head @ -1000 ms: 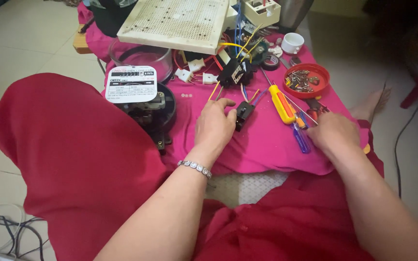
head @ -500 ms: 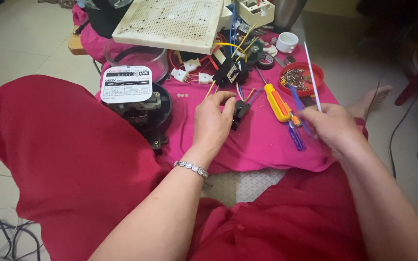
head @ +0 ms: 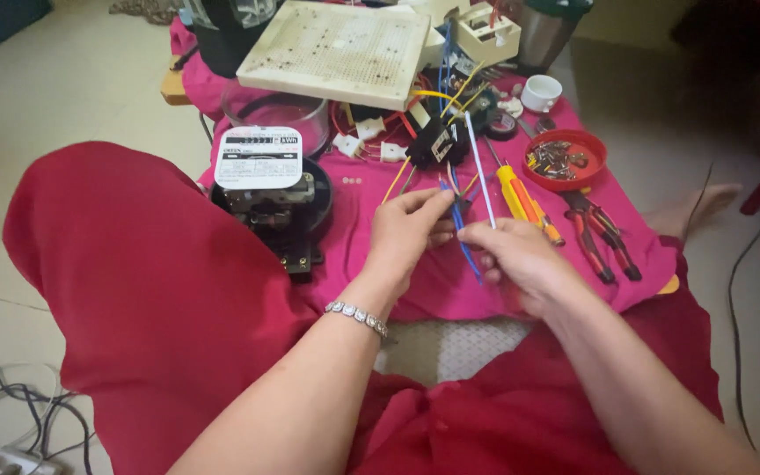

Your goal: The person is performing electrical repair or assembly, involving wiring a component and probing a circuit board.

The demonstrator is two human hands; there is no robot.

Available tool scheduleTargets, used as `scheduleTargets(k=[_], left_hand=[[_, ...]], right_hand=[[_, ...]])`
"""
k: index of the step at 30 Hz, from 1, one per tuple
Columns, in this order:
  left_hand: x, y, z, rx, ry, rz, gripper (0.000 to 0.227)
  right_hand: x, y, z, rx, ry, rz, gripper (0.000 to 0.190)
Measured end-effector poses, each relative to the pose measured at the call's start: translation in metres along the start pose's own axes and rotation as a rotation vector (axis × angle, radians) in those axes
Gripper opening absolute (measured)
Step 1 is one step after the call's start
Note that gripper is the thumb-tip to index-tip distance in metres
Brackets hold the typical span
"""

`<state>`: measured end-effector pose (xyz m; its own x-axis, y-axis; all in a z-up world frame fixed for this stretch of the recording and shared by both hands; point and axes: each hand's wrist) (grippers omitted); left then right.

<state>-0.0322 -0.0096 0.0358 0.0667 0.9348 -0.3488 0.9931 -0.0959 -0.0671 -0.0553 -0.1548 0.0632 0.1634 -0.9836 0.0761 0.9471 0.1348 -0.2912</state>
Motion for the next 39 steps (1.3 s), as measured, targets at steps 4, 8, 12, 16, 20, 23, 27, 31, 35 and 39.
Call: scheduleTargets(k=[4, 8, 12, 16, 20, 23, 27, 31, 35, 39], left_hand=[[0.005, 0.003, 0.000, 0.010, -0.015, -0.028, 0.047], [0.011, 0.007, 0.006, 0.062, -0.011, -0.073, 0.040], [0.017, 0.013, 0.012, 0.096, 0.001, -0.123, 0.034], [0.023, 0.023, 0.017, 0.103, 0.080, -0.151, 0.033], [0.028, 0.028, 0.023, 0.095, 0.248, -0.244, 0.025], [0.026, 0.028, 0.026, 0.108, 0.498, -0.304, 0.020], [0.024, 0.022, 0.024, 0.062, 0.572, -0.308, 0.021], [0.023, 0.020, 0.022, 0.060, 0.318, -0.228, 0.029], [0.023, 0.015, 0.015, 0.168, 0.025, -0.019, 0.047], [0.025, 0.022, 0.027, 0.157, 0.059, 0.016, 0.044]], right_hand=[[-0.005, 0.003, -0.005, -0.010, -0.030, 0.004, 0.025], [-0.007, 0.005, -0.012, -0.019, -0.060, 0.006, 0.027], [-0.013, 0.008, -0.015, -0.025, -0.088, 0.009, 0.031], [-0.016, 0.014, -0.019, -0.033, -0.120, -0.007, 0.025], [-0.019, 0.025, -0.031, -0.063, -0.072, 0.008, 0.023], [-0.021, 0.031, -0.033, -0.078, -0.019, 0.024, 0.021], [-0.019, 0.029, -0.029, -0.112, 0.064, 0.055, 0.021], [-0.012, 0.021, -0.027, -0.103, 0.069, 0.031, 0.024], [-0.009, 0.018, -0.028, -0.139, 0.062, 0.011, 0.026], [-0.006, 0.022, -0.036, -0.159, 0.092, 0.036, 0.025]])
Point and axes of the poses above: each hand's wrist, its own y-axis towards the middle knuckle, its own x-axis out of the back of the hand, z = x × y, and after that the axes turned 10 degrees about z, right-handed
